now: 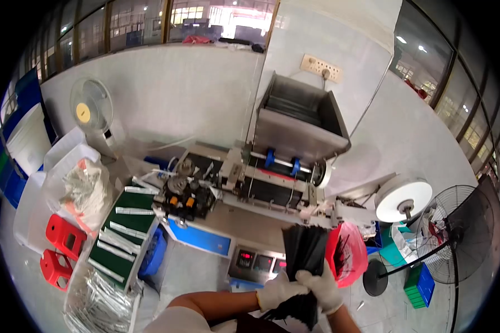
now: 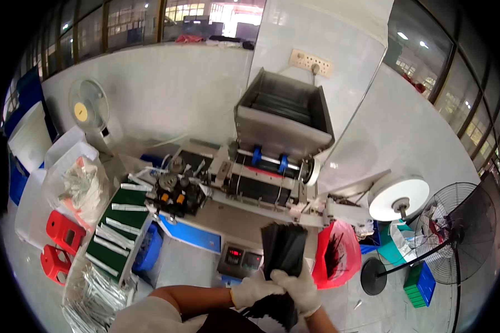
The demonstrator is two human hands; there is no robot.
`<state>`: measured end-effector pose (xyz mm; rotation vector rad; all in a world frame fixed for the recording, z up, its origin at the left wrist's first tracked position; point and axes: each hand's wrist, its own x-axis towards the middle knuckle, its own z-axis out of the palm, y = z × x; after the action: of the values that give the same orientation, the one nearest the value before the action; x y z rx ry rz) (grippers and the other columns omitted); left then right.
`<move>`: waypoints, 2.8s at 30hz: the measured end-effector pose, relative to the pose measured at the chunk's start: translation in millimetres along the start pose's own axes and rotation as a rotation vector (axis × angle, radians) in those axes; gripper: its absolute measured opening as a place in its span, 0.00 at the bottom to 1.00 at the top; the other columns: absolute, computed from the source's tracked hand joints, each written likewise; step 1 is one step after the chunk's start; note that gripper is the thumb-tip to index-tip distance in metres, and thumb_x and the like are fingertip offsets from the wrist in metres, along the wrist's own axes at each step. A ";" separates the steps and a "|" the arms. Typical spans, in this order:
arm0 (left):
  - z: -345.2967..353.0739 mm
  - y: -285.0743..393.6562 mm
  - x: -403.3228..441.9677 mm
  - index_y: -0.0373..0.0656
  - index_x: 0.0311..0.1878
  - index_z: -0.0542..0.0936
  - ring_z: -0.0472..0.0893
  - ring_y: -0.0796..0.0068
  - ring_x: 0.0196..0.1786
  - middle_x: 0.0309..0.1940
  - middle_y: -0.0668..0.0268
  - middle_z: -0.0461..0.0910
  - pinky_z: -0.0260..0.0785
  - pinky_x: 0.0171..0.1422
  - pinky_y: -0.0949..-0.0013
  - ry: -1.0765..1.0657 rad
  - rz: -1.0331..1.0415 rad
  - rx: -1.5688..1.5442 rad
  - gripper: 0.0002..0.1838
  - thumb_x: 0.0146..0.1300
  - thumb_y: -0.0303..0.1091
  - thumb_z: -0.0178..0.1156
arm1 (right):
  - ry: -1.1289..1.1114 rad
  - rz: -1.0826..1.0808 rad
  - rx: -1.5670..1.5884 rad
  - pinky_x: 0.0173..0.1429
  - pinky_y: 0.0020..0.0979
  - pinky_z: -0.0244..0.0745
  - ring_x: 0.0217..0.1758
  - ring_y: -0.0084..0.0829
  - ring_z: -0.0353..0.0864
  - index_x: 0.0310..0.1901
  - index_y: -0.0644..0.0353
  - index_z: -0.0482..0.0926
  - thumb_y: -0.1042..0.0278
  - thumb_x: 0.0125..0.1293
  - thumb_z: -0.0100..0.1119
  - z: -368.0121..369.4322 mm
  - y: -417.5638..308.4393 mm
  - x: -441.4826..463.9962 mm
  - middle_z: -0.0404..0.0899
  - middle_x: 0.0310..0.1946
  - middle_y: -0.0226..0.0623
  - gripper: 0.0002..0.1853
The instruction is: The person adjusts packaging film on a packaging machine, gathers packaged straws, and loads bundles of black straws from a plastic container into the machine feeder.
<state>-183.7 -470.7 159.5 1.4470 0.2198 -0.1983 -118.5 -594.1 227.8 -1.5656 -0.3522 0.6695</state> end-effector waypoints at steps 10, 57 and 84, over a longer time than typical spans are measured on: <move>-83.2 205.2 83.6 0.48 0.58 0.75 0.76 0.43 0.51 0.49 0.49 0.74 0.71 0.55 0.54 0.753 1.106 0.674 0.29 0.50 0.21 0.63 | -0.612 -0.519 -0.618 0.52 0.28 0.75 0.44 0.24 0.78 0.61 0.70 0.71 0.63 0.54 0.70 40.1 -277.3 191.1 0.82 0.43 0.39 0.34; -226.0 297.3 152.0 0.39 0.37 0.81 0.78 0.76 0.23 0.24 0.61 0.79 0.70 0.29 0.72 0.788 0.738 0.837 0.08 0.57 0.31 0.66 | -0.538 -0.619 -1.597 0.70 0.48 0.62 0.67 0.59 0.64 0.67 0.64 0.59 0.33 0.56 0.62 -41.6 -214.7 370.4 0.61 0.65 0.62 0.49; -238.6 276.1 169.6 0.45 0.37 0.77 0.81 0.59 0.29 0.27 0.61 0.79 0.72 0.31 0.62 0.954 0.855 0.796 0.05 0.61 0.34 0.62 | -0.705 -0.512 -1.279 0.78 0.41 0.49 0.79 0.47 0.49 0.75 0.67 0.46 0.43 0.49 0.74 -43.4 -201.8 461.8 0.54 0.73 0.58 0.62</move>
<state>46.2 -202.5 352.2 2.2012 0.2786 1.2534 301.2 -331.0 330.4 -2.1954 -1.9255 0.5697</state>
